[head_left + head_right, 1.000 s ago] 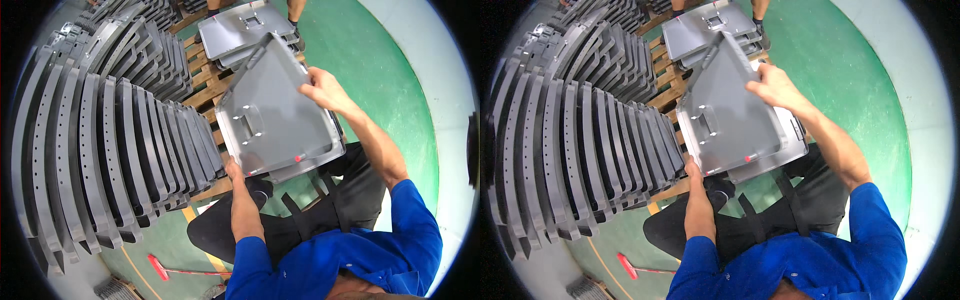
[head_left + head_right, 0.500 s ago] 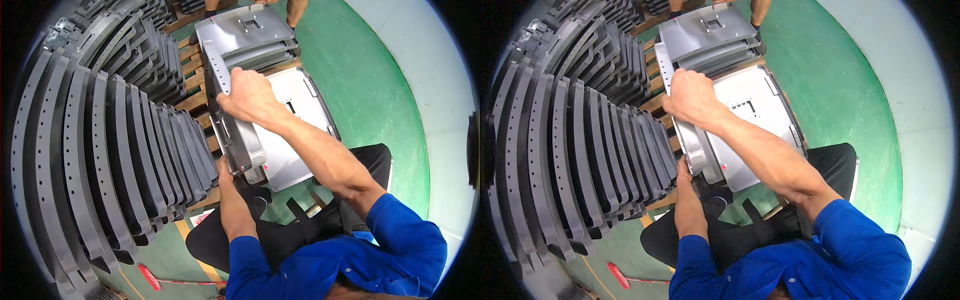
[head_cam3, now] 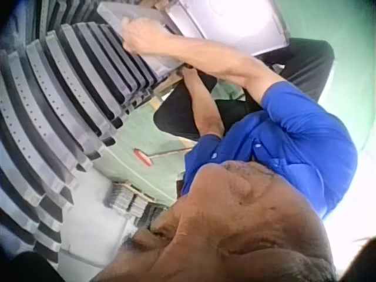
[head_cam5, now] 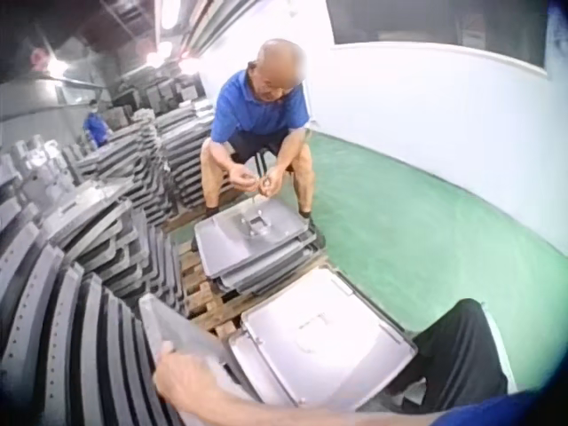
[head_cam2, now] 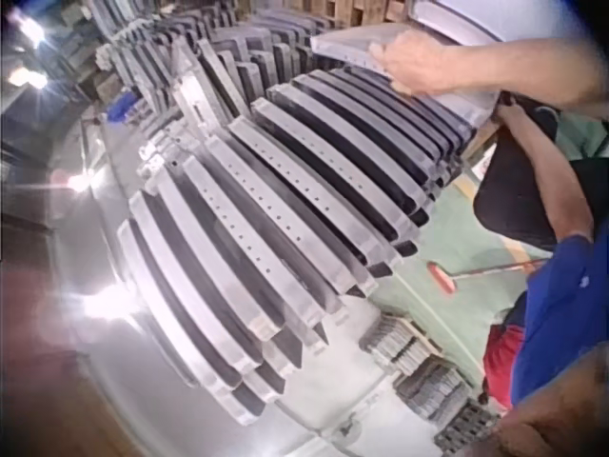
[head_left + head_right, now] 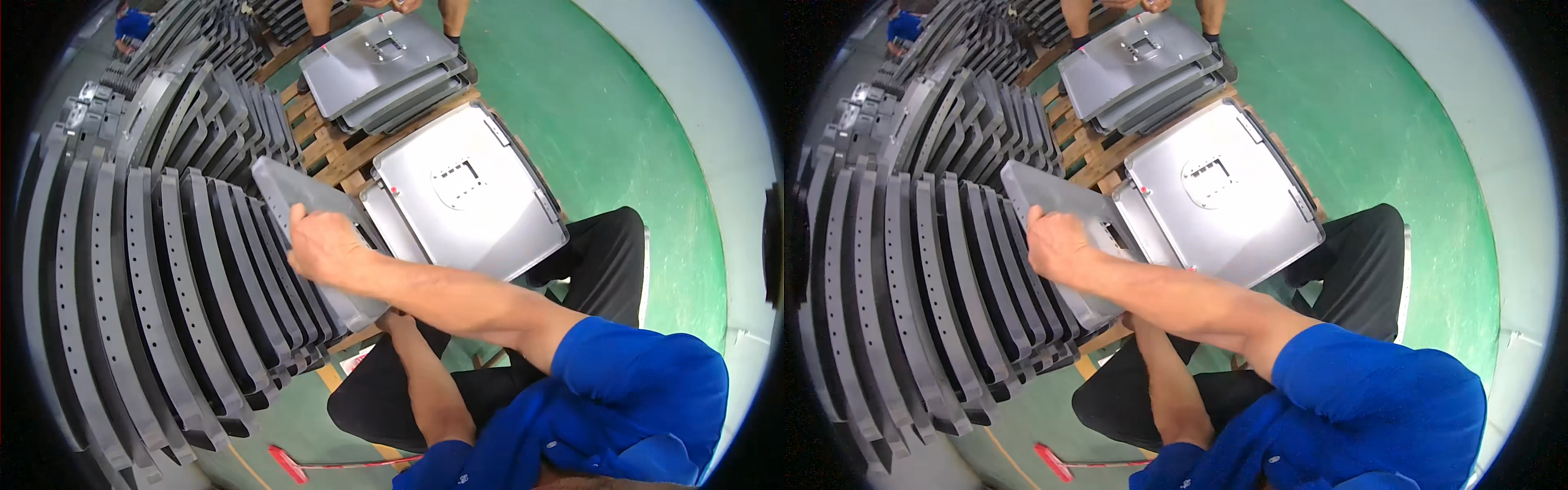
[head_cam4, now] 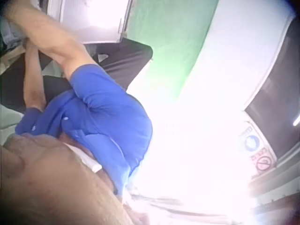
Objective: Assembling and stacking metal equipment casings on a pallet.
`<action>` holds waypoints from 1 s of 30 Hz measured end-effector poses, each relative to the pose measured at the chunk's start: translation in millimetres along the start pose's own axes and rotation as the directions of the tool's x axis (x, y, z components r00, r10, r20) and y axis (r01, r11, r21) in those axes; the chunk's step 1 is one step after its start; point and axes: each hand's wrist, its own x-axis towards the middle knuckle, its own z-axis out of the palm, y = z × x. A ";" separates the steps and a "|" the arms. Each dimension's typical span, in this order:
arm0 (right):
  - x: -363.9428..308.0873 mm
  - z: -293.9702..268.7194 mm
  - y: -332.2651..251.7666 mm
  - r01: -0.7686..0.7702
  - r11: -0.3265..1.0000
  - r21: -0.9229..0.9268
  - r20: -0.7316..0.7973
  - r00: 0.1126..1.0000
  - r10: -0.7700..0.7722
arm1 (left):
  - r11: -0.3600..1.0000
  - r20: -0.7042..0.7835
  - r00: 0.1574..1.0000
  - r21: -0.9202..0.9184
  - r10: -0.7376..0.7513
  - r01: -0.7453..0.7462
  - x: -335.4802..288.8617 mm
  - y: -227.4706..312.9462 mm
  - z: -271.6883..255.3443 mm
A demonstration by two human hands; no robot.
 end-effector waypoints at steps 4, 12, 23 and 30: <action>2.0 9.6 -3.7 -0.046 0.993 0.105 0.032 0.999 0.043 | 0.995 -0.073 0.997 -0.093 0.019 -0.026 -52.3 -7.2 9.6; -62.9 -7.2 45.9 -0.043 0.956 0.291 0.224 0.974 -0.024 | 0.929 -0.233 0.937 -0.207 0.259 -0.308 -114.1 27.2 66.6; -194.4 -50.2 388.8 -0.757 0.651 -0.052 -0.380 0.618 0.688 | 0.959 -0.444 0.894 0.276 0.065 0.067 -104.9 -53.1 33.6; -184.0 -57.6 384.3 -0.722 0.667 -0.184 -0.570 0.631 0.526 | 0.240 0.201 0.892 0.918 0.405 -0.315 -68.6 -112.1 64.6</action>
